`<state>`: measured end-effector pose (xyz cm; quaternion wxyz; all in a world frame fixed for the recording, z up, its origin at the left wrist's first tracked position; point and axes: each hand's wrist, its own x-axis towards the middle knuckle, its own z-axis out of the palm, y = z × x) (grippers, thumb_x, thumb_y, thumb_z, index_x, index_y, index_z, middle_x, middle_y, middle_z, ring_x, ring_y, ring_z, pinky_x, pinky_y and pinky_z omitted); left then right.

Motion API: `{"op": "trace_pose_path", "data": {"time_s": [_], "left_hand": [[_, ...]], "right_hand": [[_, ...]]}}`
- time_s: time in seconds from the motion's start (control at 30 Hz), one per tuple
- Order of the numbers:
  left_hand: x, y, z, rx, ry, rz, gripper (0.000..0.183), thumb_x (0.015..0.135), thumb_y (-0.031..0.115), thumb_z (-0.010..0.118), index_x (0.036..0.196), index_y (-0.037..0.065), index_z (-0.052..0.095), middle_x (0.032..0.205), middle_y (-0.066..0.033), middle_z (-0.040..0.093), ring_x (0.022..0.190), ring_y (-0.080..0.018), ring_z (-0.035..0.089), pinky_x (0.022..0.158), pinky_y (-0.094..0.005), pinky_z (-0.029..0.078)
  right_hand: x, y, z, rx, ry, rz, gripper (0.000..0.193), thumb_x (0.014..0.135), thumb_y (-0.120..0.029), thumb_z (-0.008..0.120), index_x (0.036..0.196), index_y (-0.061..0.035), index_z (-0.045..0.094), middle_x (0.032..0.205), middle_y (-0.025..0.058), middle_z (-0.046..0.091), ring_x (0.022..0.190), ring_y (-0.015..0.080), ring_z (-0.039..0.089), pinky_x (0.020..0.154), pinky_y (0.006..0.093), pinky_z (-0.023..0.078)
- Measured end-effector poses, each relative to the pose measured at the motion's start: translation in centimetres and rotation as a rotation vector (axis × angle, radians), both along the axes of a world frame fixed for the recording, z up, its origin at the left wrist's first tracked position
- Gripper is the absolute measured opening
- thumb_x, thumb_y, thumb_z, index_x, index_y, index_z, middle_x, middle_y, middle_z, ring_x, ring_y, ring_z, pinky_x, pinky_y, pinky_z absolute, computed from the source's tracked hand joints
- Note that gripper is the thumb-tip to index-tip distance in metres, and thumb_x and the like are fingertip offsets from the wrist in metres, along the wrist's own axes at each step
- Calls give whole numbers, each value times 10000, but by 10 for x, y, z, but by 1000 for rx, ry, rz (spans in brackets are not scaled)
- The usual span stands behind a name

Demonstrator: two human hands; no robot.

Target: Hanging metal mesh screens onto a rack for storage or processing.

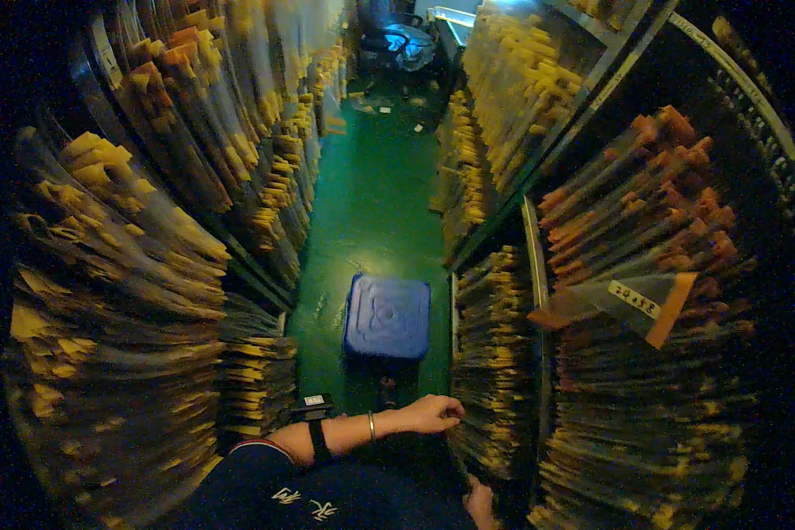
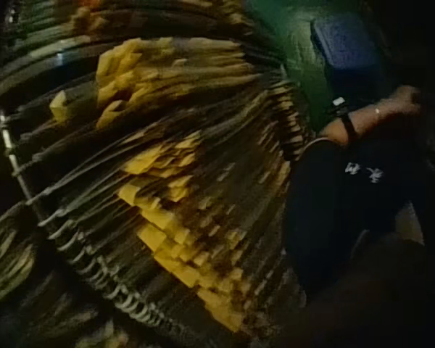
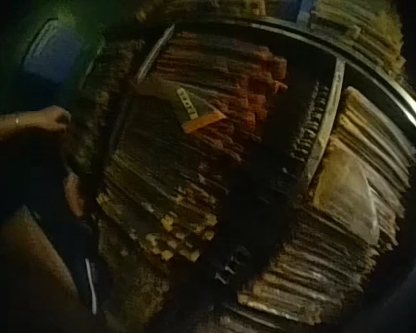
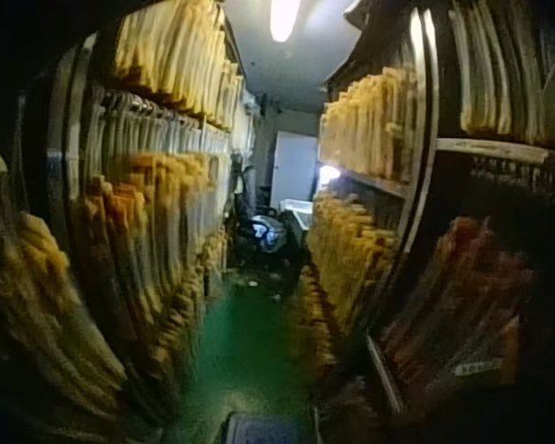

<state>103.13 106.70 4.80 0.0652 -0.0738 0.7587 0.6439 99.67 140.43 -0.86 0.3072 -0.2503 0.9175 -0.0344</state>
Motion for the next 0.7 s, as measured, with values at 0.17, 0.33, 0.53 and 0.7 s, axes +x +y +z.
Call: {"op": "trace_pose_path", "data": {"time_s": [0.17, 0.33, 0.53, 0.7], "left_hand": [[-5, -59, 2, -161, -56, 223, 332, 841, 235, 627, 1098, 25, 628, 1032, -161, 675, 927, -300, 654, 812, -397, 513], [6, -89, 3, -203, -81, 472, 317, 849, 230, 637, 1095, 30, 635, 984, -141, 678, 879, -259, 660, 786, -366, 522], [26, -82, -7, -54, -4, 766, 272, 856, 197, 635, 1069, 29, 640, 906, -116, 691, 792, -217, 670, 719, -338, 526], [49, -69, -51, 72, 15, 1199, 303, 891, 132, 597, 1165, 12, 554, 915, -111, 675, 780, -156, 665, 689, -296, 534]], "right_hand": [[-69, -108, -31, -39, -62, 146, 491, 677, -38, 673, 1158, -132, 638, 919, 248, 655, 875, 403, 639, 761, 466, 521], [-104, -206, -17, -83, -35, 320, 519, 626, -27, 684, 1137, -110, 645, 897, 240, 658, 885, 406, 630, 792, 470, 515], [-152, -280, 76, -322, 69, 499, 412, 653, 12, 596, 1059, -34, 649, 889, 253, 644, 875, 433, 618, 756, 449, 505], [-189, -324, 185, -764, -21, 374, 378, 734, 35, 566, 1106, 22, 634, 951, 114, 687, 841, 165, 625, 740, 288, 488]]}}
